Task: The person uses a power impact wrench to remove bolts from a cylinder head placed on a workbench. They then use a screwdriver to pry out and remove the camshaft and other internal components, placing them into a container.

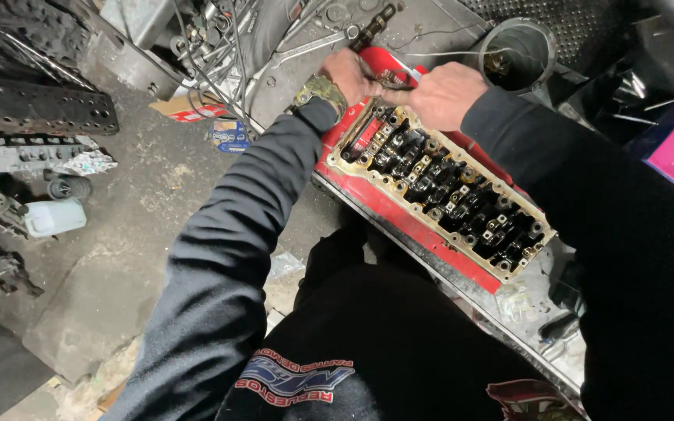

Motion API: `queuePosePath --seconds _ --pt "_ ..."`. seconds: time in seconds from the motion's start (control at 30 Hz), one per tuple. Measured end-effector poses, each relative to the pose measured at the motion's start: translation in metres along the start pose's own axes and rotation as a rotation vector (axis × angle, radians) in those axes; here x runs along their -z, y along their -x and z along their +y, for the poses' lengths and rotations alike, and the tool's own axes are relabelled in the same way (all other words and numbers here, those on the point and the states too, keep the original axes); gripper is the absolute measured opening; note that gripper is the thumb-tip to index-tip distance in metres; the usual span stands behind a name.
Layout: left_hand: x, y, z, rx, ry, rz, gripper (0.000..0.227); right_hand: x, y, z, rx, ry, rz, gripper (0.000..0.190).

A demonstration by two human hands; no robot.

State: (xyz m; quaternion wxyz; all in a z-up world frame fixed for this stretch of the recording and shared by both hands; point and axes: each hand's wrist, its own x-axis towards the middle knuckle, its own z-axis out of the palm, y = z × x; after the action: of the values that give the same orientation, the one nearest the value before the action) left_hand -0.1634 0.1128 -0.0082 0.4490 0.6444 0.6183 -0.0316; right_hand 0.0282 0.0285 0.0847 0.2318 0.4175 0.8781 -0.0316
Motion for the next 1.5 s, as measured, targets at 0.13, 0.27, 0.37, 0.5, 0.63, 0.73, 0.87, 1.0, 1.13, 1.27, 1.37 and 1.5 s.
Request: queuePosePath --seconds 0.13,0.27,0.37,0.5,0.63,0.73,0.87,1.0,1.13,1.27,1.37,1.5 --pt "0.002 0.007 0.0 0.011 -0.049 -0.005 0.034 0.012 0.006 -0.003 -0.002 -0.033 -0.032 0.071" --pt "-0.002 -0.008 -0.022 -0.046 -0.049 0.036 0.018 0.017 0.01 -0.003 -0.018 0.001 0.068 0.062" --pt "0.0 -0.002 -0.054 -0.062 0.03 0.042 0.019 0.036 0.032 -0.012 -0.151 -0.16 0.052 0.053" --pt "-0.004 -0.005 -0.106 -0.239 0.107 0.153 0.017 0.026 0.057 -0.027 -0.318 -0.193 0.045 0.052" --pt "0.003 0.02 -0.113 -0.265 0.328 0.175 0.011 0.024 0.074 -0.074 -0.347 -0.358 0.234 0.049" --pt "0.01 0.043 -0.122 -0.257 0.403 0.147 0.011 0.017 0.079 -0.118 -0.334 -0.353 0.319 0.049" --pt "0.015 0.064 -0.145 -0.329 0.795 0.031 0.008 0.009 0.089 -0.189 -0.35 -0.483 0.213 0.057" --pt "0.033 0.065 -0.162 -0.309 0.645 0.027 0.025 0.04 0.075 -0.222 -0.507 -0.688 -0.103 0.057" --pt "0.016 0.032 -0.176 -0.38 0.523 -0.067 0.026 0.021 0.034 -0.253 -0.744 -0.604 -0.131 0.057" --pt "0.004 0.021 -0.168 -0.484 0.396 -0.058 0.028 0.067 0.014 -0.266 -0.877 -0.781 -0.238 0.059" --pt "-0.003 0.017 -0.156 -0.663 0.302 -0.029 0.04 0.053 -0.012 -0.284 -1.083 -0.657 -0.141 0.056" --pt "0.015 0.023 -0.13 -0.797 0.291 -0.06 0.031 0.04 -0.038 -0.294 -1.348 -0.601 -0.097 0.046"
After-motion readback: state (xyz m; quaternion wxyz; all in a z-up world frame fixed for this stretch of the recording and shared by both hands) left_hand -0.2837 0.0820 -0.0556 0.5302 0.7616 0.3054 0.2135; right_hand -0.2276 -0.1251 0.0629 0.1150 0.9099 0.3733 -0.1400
